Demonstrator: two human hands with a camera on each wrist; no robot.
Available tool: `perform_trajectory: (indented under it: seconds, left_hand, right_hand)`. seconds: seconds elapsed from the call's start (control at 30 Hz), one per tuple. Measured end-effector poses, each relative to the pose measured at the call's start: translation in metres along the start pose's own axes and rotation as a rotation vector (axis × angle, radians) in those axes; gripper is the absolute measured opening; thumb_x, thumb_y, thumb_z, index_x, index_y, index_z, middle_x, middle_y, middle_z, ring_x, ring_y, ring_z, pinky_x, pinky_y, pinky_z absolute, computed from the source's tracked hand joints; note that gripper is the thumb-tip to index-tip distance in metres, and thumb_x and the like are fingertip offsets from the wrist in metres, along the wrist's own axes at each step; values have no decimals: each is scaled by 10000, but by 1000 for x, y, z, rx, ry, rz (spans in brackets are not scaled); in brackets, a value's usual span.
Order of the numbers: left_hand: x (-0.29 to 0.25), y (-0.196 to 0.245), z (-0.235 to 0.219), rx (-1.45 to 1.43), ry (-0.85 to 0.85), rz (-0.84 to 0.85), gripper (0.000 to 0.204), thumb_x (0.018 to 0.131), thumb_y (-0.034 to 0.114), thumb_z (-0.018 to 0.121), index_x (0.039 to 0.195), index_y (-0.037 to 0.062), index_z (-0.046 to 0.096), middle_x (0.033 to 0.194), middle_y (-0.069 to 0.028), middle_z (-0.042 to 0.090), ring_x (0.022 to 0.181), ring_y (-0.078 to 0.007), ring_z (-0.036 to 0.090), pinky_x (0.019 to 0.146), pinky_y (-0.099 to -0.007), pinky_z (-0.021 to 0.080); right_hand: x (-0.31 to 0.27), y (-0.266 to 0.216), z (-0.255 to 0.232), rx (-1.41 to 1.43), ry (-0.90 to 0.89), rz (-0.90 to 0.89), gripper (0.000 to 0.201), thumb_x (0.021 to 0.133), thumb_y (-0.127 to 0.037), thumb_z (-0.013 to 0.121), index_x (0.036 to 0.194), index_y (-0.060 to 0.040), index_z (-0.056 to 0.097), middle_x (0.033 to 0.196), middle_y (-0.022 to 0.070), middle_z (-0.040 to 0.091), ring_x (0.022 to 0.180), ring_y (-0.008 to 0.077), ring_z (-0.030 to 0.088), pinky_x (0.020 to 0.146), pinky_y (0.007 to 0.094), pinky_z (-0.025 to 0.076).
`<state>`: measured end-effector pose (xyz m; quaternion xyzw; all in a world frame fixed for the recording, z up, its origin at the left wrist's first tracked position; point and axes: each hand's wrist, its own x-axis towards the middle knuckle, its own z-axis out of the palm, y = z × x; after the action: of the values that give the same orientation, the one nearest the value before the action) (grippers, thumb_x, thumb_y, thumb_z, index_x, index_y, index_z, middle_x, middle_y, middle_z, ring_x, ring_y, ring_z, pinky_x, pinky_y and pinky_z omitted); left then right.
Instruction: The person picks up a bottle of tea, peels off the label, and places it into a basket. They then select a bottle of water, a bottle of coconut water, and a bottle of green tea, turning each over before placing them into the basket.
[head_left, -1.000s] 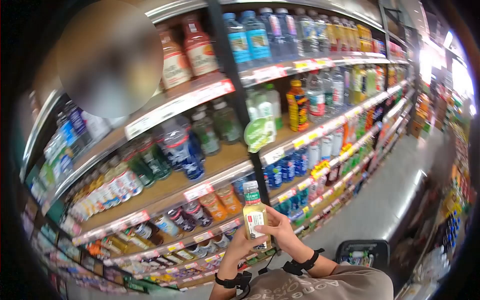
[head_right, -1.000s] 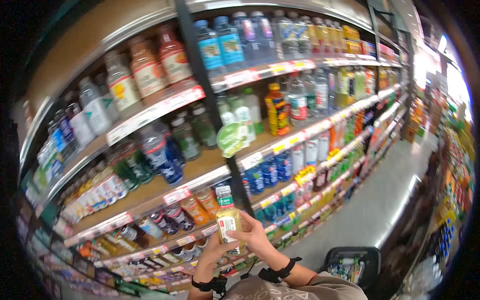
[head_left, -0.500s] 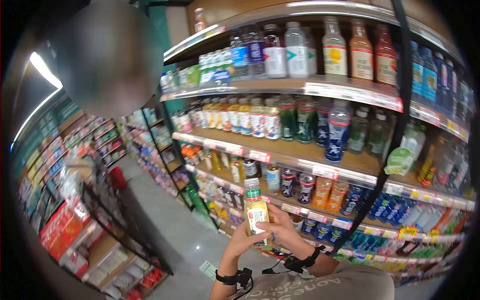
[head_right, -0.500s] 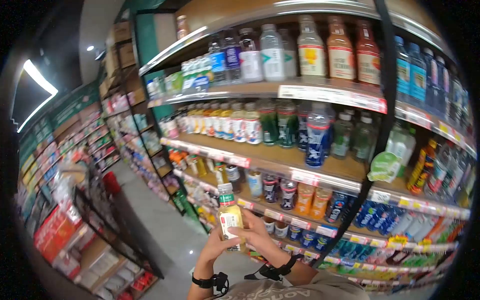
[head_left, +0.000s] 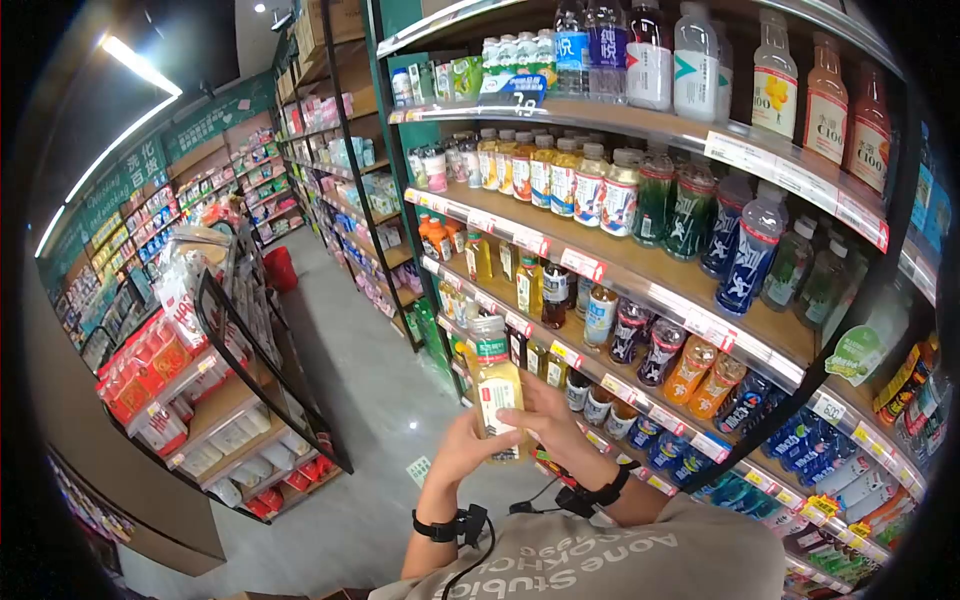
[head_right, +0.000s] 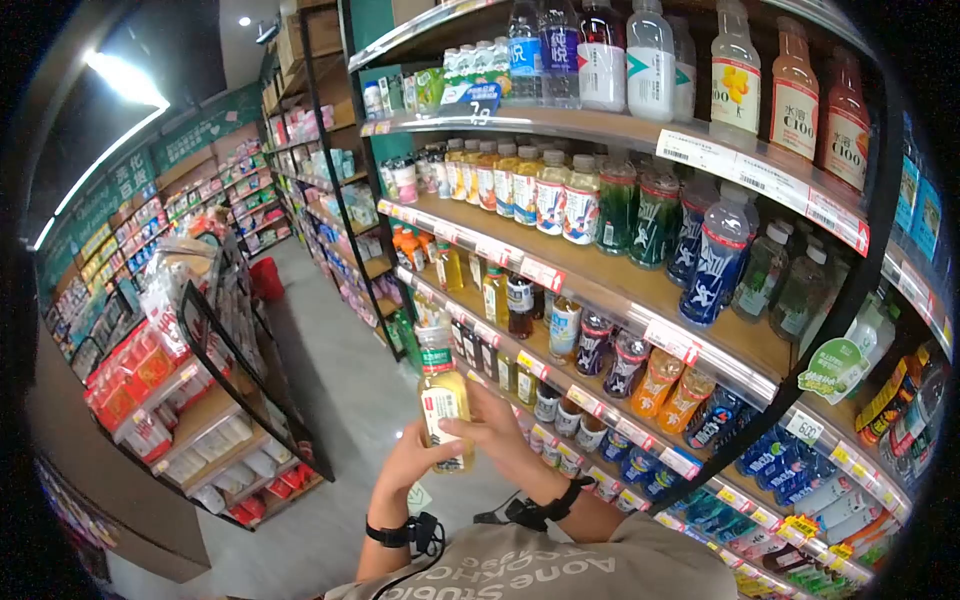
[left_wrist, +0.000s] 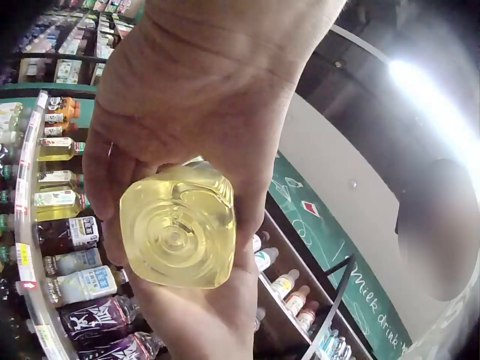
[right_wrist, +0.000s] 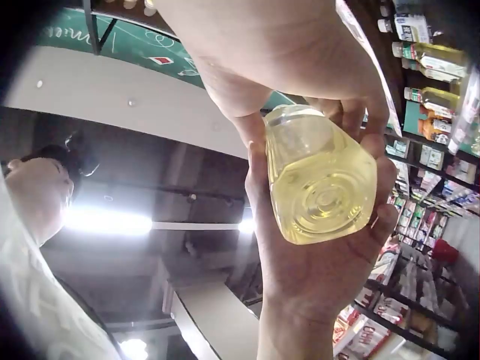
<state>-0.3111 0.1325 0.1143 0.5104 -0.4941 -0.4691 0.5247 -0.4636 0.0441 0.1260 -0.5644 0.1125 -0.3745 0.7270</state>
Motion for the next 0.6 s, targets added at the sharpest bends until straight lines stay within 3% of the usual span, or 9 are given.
perform_trajectory:
  seconds: [0.17, 0.6]
  left_hand:
    - [11, 0, -2, -68, 12, 88, 541, 862, 169, 821, 1299, -28, 572, 1180, -74, 685, 1056, -141, 650, 911, -317, 531]
    - [24, -17, -16, -61, 36, 34, 528, 863, 191, 819, 1284, -34, 595, 1159, -68, 687, 1035, -141, 645, 902, -325, 533]
  right_hand:
    - [14, 5, -5, 31, -20, -41, 635, 867, -77, 752, 1436, 8, 485, 1297, 96, 630, 1158, 163, 612, 992, 316, 472]
    - [32, 8, -9, 27, -3, 11, 618, 866, -84, 755, 1425, 0, 505, 1275, 82, 632, 1155, 154, 605, 995, 313, 470]
